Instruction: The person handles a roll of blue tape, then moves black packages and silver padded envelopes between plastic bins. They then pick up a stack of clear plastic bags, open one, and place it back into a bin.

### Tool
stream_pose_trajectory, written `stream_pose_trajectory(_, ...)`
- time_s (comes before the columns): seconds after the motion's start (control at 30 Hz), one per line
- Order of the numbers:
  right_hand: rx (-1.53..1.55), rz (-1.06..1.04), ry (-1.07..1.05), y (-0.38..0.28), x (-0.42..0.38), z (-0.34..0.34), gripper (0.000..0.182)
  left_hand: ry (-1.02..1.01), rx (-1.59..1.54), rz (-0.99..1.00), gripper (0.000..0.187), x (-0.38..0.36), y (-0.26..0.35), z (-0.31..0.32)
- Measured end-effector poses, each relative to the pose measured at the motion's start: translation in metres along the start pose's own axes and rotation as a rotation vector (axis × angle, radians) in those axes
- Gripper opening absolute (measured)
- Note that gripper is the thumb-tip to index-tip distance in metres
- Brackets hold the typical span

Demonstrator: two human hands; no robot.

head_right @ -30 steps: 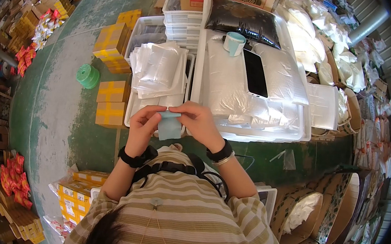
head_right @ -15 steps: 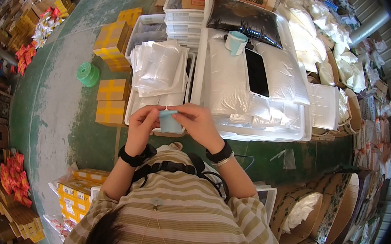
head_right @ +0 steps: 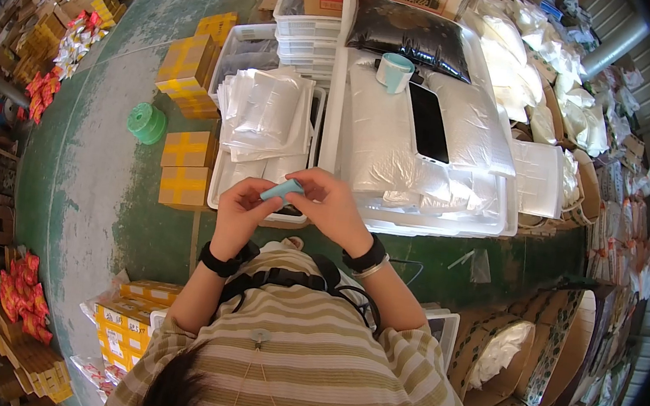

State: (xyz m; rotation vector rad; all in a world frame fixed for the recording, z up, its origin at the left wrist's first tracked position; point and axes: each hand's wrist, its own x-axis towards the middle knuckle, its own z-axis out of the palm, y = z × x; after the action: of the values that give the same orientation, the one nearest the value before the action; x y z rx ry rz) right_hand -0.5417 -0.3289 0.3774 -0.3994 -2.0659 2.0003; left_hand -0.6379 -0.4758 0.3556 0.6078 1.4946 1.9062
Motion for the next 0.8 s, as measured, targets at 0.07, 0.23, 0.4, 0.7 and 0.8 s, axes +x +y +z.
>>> stream_pose_trajectory(0.07, -0.054, -0.08, 0.014, 0.002, 0.001, 0.0, 0.028, -0.037, 0.068, -0.012, 0.019, -0.002, -0.003, 0.001)
stream_pose_trajectory(0.23, 0.001, -0.157, 0.013, 0.0, 0.002, 0.005, 0.03, -0.083, 0.129, -0.026, 0.018, -0.006, -0.002, 0.005)
stream_pose_trajectory(0.4, 0.11, -0.055, 0.087, -0.005, 0.0, 0.007, 0.024, -0.056, 0.224, 0.004, 0.017, -0.008, 0.004, 0.004)
stream_pose_trajectory(0.7, 0.023, -0.142, 0.148, -0.012, -0.007, 0.018, 0.015, 0.061, 0.328, 0.154, 0.015, -0.011, 0.007, 0.01)
stream_pose_trajectory(0.8, -0.094, -0.246, 0.138, -0.013, -0.008, 0.017, 0.013, 0.017, 0.489, 0.167, 0.019, -0.016, 0.013, 0.012)
